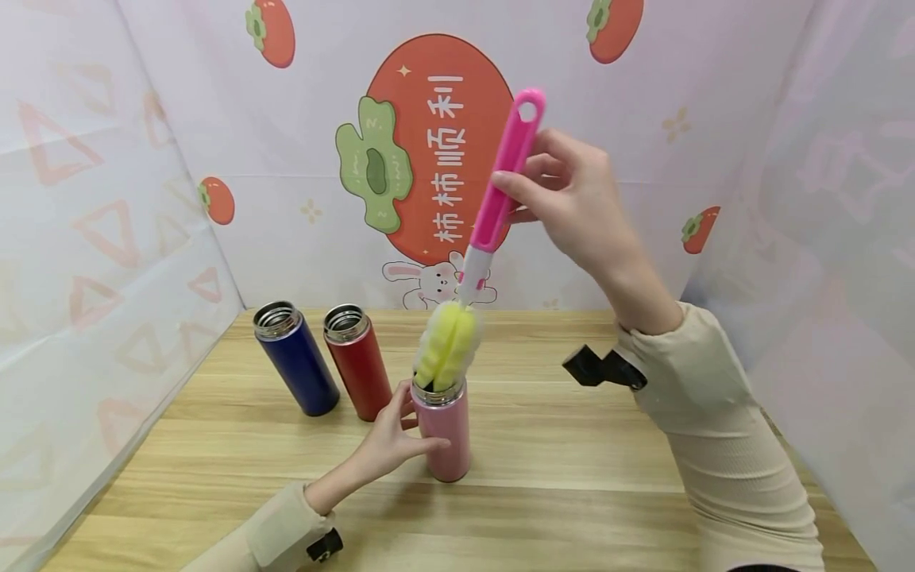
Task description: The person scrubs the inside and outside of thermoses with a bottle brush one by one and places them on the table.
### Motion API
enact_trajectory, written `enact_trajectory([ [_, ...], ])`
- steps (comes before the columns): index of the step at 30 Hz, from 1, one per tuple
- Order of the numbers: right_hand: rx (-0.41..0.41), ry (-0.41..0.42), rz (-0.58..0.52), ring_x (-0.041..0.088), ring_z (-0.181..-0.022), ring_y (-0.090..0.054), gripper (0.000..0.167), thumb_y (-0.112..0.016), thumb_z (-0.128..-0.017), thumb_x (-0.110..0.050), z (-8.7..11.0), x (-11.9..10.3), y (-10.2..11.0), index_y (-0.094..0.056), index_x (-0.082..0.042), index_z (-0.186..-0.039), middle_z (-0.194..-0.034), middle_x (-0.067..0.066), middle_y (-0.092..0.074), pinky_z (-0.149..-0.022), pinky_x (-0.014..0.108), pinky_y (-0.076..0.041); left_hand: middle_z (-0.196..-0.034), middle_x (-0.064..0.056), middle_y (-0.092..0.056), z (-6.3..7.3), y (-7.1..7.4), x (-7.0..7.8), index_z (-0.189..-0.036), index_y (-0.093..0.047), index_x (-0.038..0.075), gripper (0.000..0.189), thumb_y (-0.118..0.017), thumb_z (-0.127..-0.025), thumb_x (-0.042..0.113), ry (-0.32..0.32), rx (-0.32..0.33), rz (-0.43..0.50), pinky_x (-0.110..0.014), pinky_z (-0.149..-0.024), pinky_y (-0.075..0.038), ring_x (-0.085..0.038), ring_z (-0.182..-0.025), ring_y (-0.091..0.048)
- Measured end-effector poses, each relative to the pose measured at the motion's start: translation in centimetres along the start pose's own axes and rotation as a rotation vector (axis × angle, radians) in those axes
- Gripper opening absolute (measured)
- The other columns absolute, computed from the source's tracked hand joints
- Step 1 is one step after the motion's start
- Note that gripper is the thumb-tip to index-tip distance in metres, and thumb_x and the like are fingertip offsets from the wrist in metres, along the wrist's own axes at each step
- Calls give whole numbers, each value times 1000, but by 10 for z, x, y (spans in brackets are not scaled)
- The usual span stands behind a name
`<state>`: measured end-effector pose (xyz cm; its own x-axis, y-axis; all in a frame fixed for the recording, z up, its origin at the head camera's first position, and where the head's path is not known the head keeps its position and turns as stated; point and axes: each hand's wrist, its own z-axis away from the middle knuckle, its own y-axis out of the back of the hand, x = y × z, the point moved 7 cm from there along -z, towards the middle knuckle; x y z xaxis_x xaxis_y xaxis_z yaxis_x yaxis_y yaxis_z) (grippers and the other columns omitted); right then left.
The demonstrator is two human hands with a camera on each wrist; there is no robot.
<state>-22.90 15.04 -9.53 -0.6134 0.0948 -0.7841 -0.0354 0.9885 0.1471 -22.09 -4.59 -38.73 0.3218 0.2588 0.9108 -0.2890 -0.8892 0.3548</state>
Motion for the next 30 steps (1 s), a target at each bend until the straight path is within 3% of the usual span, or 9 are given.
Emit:
enact_trajectory([
  [6,-87,42,243,13,-72,-64,28,-63,-80,-10,-5,-8,-25,-57,-1,-106,-80,6,-63,-64,23,-51,-118,-6,-50,0,-1,-1,-127,-32,16,74,-76,-68,22,-1,-14,-1,-39,-84,-45,-22,-103,-52],
  [14,-166,112,330,13,-67,-63,25,-64,-80,-13,-3,-8,-53,-57,1,-100,-78,9,-64,-65,23,-50,-120,-6,-48,0,0,2,-128,-30,15,76,-76,-68,23,0,-18,8,-42,-85,-44,-23,-104,-51],
  [21,-244,76,343,14,-66,-61,26,-65,-79,-13,2,-3,-68,-57,0,-100,-78,11,-63,-64,23,-50,-122,-11,-47,7,2,32,-128,-30,8,72,-74,-71,11,49,-39,-6,-40,-86,-44,-27,-107,-50],
  [30,-296,71,369,15,-65,-59,23,-65,-79,-12,9,12,-75,-54,0,-96,-75,9,-62,-65,27,-50,-122,-11,-46,6,2,30,-128,-30,9,72,-74,-70,11,50,-31,11,-43,-87,-43,-28,-107,-49],
])
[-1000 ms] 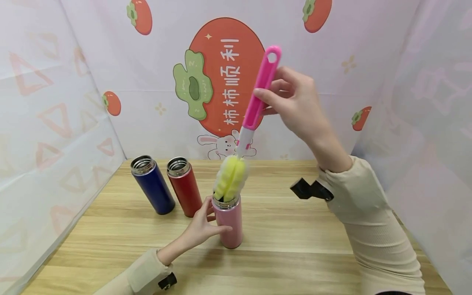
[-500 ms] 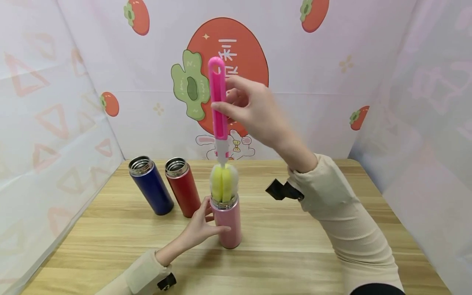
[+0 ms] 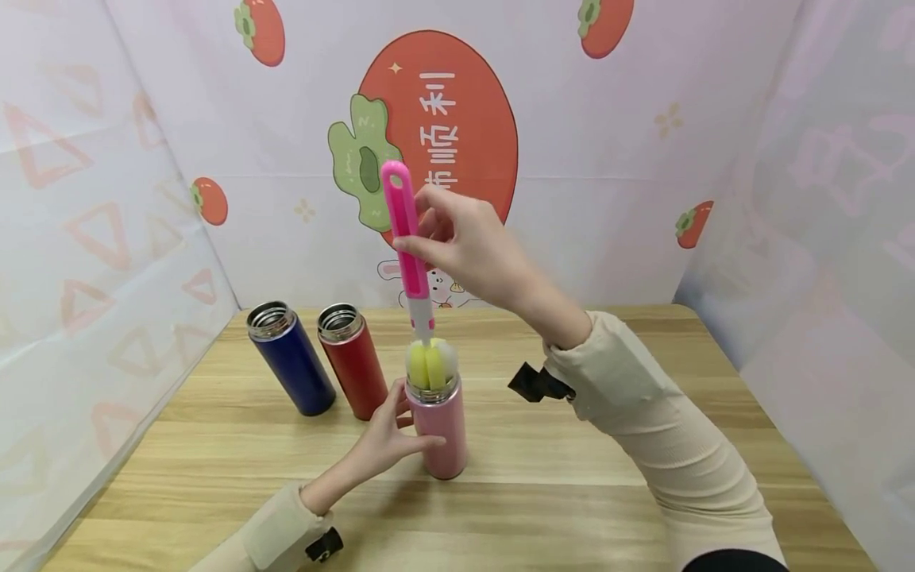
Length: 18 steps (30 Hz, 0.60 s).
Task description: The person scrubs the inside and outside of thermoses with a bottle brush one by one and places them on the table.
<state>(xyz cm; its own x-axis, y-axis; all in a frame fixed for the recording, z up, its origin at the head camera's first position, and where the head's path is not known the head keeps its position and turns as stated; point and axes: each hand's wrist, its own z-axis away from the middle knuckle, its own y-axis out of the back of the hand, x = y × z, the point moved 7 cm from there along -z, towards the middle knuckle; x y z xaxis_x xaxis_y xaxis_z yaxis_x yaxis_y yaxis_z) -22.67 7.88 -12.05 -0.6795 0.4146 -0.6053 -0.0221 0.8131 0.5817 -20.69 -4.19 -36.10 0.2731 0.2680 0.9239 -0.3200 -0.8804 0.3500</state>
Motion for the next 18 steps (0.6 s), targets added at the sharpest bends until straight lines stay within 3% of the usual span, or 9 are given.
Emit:
enact_trajectory([
  [4,-10,14,-33,15,-65,-59,22,-66,-78,-7,4,4,-5,-53,1,-95,-75,9,-61,-64,26,-51,-121,-9,-47,-2,0,-5,-128,-30,10,73,-75,-70,12,12,2,8,-42,-87,-42,-26,-107,-49],
  [8,-36,25,7,14,-64,-59,23,-67,-77,-7,7,5,-7,-53,-1,-94,-74,7,-61,-63,25,-50,-121,-9,-47,-2,0,-6,-128,-30,11,73,-75,-70,12,12,9,10,-43,-87,-42,-26,-107,-49],
  [18,-30,103,33,12,-65,-58,23,-68,-75,-4,19,6,-20,-51,0,-90,-75,5,-59,-60,25,-50,-120,-11,-48,0,2,1,-129,-29,10,72,-73,-72,13,23,2,-25,-39,-86,-44,-27,-108,-49],
])
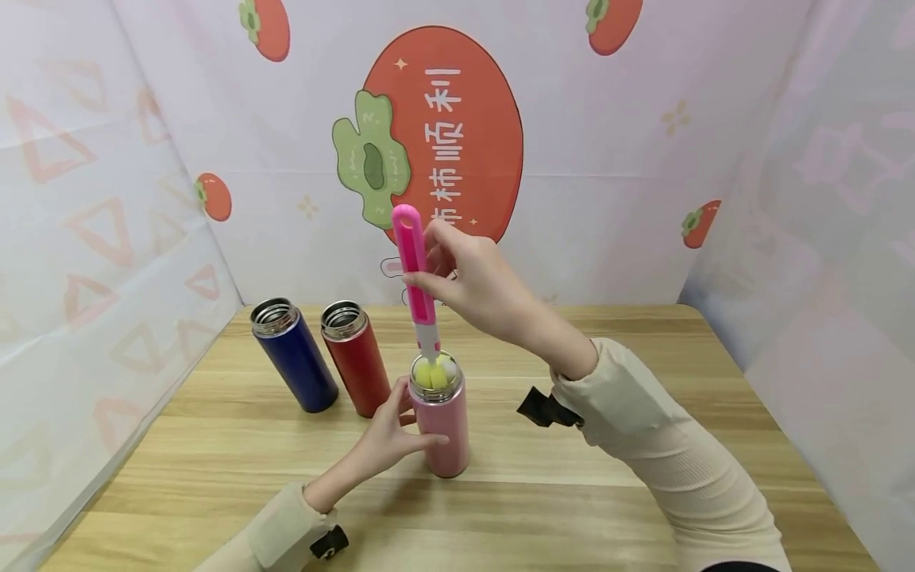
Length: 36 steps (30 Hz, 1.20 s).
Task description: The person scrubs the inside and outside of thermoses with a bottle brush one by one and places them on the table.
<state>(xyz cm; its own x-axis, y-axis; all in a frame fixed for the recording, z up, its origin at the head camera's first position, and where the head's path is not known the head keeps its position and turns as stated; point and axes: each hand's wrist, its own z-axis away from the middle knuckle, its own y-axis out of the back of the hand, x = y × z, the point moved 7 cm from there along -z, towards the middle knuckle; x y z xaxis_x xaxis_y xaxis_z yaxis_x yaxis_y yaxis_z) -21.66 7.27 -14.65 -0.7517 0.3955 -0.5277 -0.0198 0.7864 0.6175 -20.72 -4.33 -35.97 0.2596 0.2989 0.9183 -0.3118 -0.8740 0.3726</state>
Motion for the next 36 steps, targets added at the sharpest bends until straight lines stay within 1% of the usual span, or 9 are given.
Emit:
enact_trajectory([
  [5,-19,-20,-1,13,-66,-58,23,-68,-75,-3,3,2,-2,-50,0,-89,-75,5,-58,-62,25,-50,-120,-11,-47,-1,-1,-4,-129,-29,10,73,-74,-71,12,-2,0,18,-41,-86,-43,-28,-108,-49],
  [9,-43,-23,10,13,-69,-58,24,-69,-75,-5,6,5,-8,-51,-1,-91,-77,4,-59,-62,24,-50,-120,-9,-47,-5,-2,-19,-130,-29,14,75,-75,-70,13,0,4,36,-41,-86,-43,-26,-108,-49],
  [12,-77,-23,-11,12,-69,-58,28,-69,-74,-5,11,12,-19,-52,0,-97,-78,4,-59,-63,24,-50,-120,-7,-48,-8,-2,-29,-130,-30,17,76,-76,-69,16,-12,10,37,-39,-86,-44,-24,-107,-50],
  [17,-101,-72,-78,12,-69,-56,34,-68,-76,-4,27,36,-43,-53,2,-105,-80,5,-59,-67,26,-50,-121,-6,-48,-8,-4,-31,-131,-32,15,76,-76,-69,21,-29,9,44,-39,-86,-44,-24,-106,-50],
  [23,-20,-127,-138,13,-66,-55,24,-67,-76,-4,44,58,-50,-53,0,-96,-76,3,-56,-66,30,-50,-122,-4,-47,-8,-6,-34,-132,-32,14,76,-75,-70,23,-13,3,45,-39,-88,-41,-22,-107,-47],
  [27,27,-116,-181,14,-68,-56,23,-67,-75,-1,51,62,-47,-54,0,-94,-76,4,-57,-64,29,-50,-120,-4,-50,-9,-8,-35,-130,-33,15,73,-75,-70,20,-11,-8,95,-37,-90,-40,-19,-108,-49],
  [31,89,-108,-201,13,-68,-58,21,-67,-74,3,61,65,-41,-54,1,-90,-75,6,-58,-62,27,-51,-118,-10,-52,-7,-8,-21,-126,-36,8,67,-74,-70,9,-22,-6,132,-36,-91,-40,-21,-107,-50],
  [34,139,-153,-225,11,-70,-59,19,-66,-75,2,71,71,-36,-54,3,-90,-76,9,-58,-63,26,-51,-116,-9,-54,-6,-8,-18,-124,-40,9,66,-75,-68,10,-44,26,97,-35,-89,-41,-20,-106,-51],
  [36,176,-189,-258,11,-71,-59,19,-65,-76,2,79,76,-33,-53,4,-91,-78,11,-58,-64,26,-51,-115,-6,-54,-6,-7,-21,-124,-42,13,68,-77,-66,17,-67,53,55,-34,-87,-42,-18,-103,-52],
])
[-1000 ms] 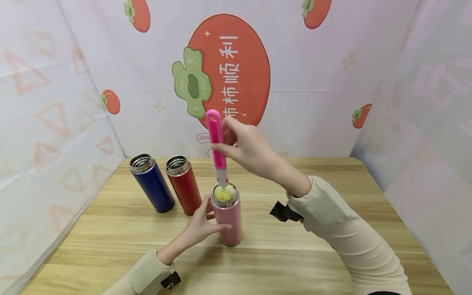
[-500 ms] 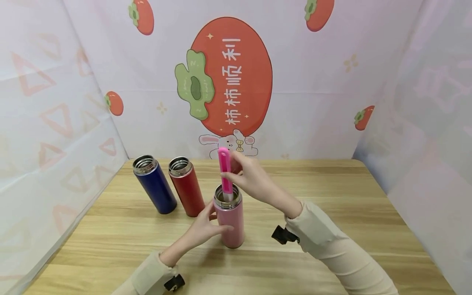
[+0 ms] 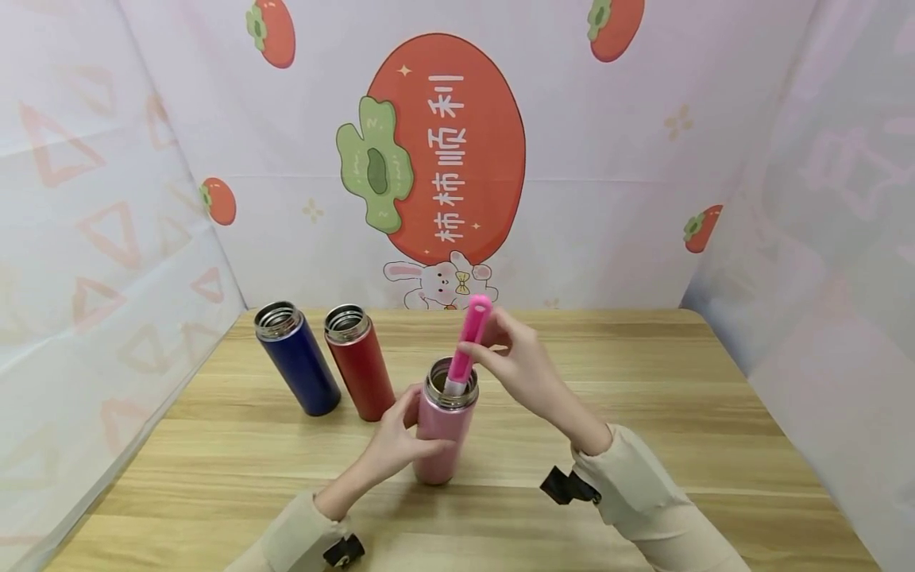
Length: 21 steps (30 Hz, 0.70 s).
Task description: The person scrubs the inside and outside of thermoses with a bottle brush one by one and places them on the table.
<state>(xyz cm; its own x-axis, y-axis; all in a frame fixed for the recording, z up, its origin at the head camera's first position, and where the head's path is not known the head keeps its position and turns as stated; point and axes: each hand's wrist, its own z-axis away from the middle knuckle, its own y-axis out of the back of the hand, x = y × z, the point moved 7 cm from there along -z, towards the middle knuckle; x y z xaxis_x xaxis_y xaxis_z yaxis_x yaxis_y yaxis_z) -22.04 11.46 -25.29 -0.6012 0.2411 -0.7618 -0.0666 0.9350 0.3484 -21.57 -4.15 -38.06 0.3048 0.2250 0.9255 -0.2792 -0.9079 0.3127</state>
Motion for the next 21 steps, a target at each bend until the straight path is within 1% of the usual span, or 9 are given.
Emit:
enact_trajectory([
  [2,41,-32,-44,11,-72,-59,17,-63,-77,2,7,6,5,-53,4,-91,-79,12,-57,-64,27,-51,-114,-2,-55,1,2,-3,-123,-43,18,69,-79,-64,24,-36,24,-56,-32,-83,-44,-16,-100,-53],
  [3,61,-50,-73,12,-72,-60,17,-63,-78,2,11,9,7,-52,4,-92,-80,12,-58,-65,28,-51,-113,-2,-55,2,5,-1,-123,-44,18,70,-80,-63,26,-51,36,-82,-32,-81,-45,-16,-98,-54],
  [9,191,-181,-258,14,-74,-62,14,-58,-82,3,34,25,13,-49,2,-93,-82,4,-60,-69,32,-51,-109,2,-56,10,16,21,-122,-48,18,71,-81,-59,29,-200,100,-304,-30,-74,-48,-13,-94,-54],
  [11,230,-197,-306,14,-76,-61,14,-57,-82,4,40,27,13,-49,2,-93,-83,3,-60,-70,31,-50,-107,2,-55,13,19,27,-121,-49,19,72,-82,-58,28,-230,115,-373,-31,-74,-48,-12,-93,-54],
  [12,246,-201,-321,14,-76,-62,13,-57,-82,4,42,27,13,-49,2,-92,-83,3,-61,-70,31,-50,-106,2,-55,15,20,29,-121,-49,21,72,-82,-57,28,-232,120,-399,-31,-73,-48,-11,-93,-53],
  [17,289,-189,-350,16,-77,-62,16,-58,-82,2,53,35,13,-47,7,-93,-85,9,-59,-69,33,-50,-102,4,-54,22,23,37,-121,-50,24,73,-82,-56,31,-228,148,-504,-32,-71,-48,-9,-91,-53],
  [18,286,-146,-382,18,-78,-62,15,-56,-83,3,56,44,14,-48,7,-95,-86,11,-59,-69,33,-50,-101,4,-54,23,24,39,-121,-50,24,73,-82,-56,30,-242,150,-515,-32,-72,-48,-10,-91,-53],
  [20,301,-115,-433,22,-79,-62,19,-57,-82,4,60,54,16,-47,9,-97,-87,16,-57,-70,35,-50,-101,3,-53,25,24,42,-121,-50,21,74,-83,-55,29,-281,154,-534,-33,-72,-48,-11,-91,-54],
  [21,298,-76,-468,25,-80,-62,18,-54,-83,7,62,66,18,-47,10,-99,-89,19,-57,-70,36,-50,-101,2,-53,26,24,44,-121,-50,20,75,-83,-54,28,-302,155,-540,-34,-73,-48,-12,-91,-54],
])
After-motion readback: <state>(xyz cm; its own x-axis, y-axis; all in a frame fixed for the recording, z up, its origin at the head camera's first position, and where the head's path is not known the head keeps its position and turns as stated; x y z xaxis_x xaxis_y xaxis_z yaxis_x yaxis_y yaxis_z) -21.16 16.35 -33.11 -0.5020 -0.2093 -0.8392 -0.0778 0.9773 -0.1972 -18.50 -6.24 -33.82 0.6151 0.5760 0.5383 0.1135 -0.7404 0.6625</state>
